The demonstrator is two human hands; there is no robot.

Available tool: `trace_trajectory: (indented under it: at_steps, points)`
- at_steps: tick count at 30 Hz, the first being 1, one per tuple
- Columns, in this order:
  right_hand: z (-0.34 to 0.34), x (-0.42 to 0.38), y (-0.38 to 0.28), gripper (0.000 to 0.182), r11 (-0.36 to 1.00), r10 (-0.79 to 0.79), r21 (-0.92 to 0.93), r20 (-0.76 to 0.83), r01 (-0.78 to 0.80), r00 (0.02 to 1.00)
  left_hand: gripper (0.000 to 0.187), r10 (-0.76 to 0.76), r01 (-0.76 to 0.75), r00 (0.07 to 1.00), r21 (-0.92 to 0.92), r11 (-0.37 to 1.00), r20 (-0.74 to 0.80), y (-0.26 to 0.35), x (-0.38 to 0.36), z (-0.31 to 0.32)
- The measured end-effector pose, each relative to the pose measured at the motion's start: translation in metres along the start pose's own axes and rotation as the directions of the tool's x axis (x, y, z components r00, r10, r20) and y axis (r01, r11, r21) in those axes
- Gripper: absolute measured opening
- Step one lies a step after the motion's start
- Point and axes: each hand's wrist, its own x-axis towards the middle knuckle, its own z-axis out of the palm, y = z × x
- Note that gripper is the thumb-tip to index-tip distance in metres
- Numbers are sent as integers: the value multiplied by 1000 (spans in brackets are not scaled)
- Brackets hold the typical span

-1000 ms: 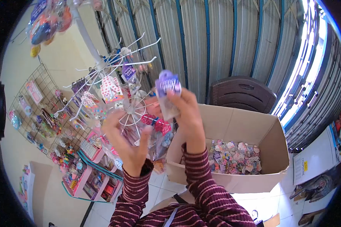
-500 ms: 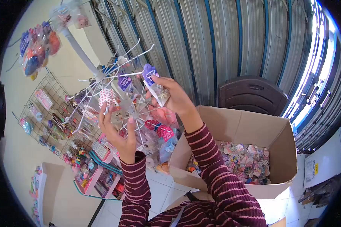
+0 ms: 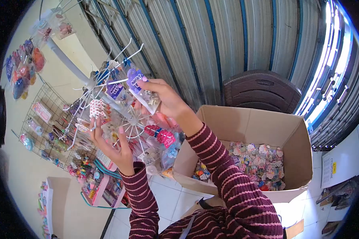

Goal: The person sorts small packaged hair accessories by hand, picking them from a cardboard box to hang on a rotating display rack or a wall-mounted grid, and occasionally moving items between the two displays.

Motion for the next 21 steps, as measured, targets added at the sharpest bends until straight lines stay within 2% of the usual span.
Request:
trace_trajectory:
  at_steps: [3, 6, 8, 12, 14, 15, 16, 17, 18, 19, 20, 21]
  points:
    - [2, -1, -1, 25, 1000, 16, 18, 16, -16, 1000, 47, 19, -19, 1000, 29, 999, -1, 1, 0, 1]
    - [1, -2, -3, 24, 1000, 25, 18, -47, -24, 999, 46, 1, -1, 1000, 10, 1000, -14, 2, -1, 1]
    - [-2, -2, -7, 24, 997, 58, -49, 37, -57, 998, 45, -18, 18, 1000, 13, 1000, 5, 1, -2, 1]
    - [2, 8, -1, 25, 984, 109, -136, -36, -113, 993, 44, -3, 3, 1000, 17, 1000, 4, 1, -2, 2]
    - [-2, 18, 11, 30, 952, 143, -267, -55, -153, 988, 44, -26, 25, 999, -33, 999, -18, 2, -2, 3]
    - [-2, 23, 19, 38, 907, 129, -395, -66, -144, 990, 44, -31, 30, 999, -41, 999, -9, 3, -4, 3]
    - [-3, 25, 25, 38, 906, 128, -394, -86, -151, 988, 44, -23, 24, 999, 17, 1000, -47, 4, -6, 4]
    - [-3, 25, 28, 42, 844, 214, -471, -143, -257, 966, 44, -14, 20, 997, 71, 997, -80, 4, -9, 5]
    - [-5, 24, 29, 47, 765, 290, -534, -212, -359, 933, 44, -22, 25, 998, 45, 999, -62, 3, -15, 8]
    - [-8, 22, 32, 47, 763, 278, -530, -246, -369, 928, 41, 62, -59, 972, 19, 998, -226, -1, -23, 12]
    - [-14, 18, 34, 49, 714, 352, -575, -200, -400, 914, 37, 131, -141, 912, 3, 990, -389, -1, -31, 17]
    - [-23, 12, 33, 51, 661, 428, -617, -158, -427, 890, 37, 112, -134, 920, -32, 990, -375, 4, -38, 25]
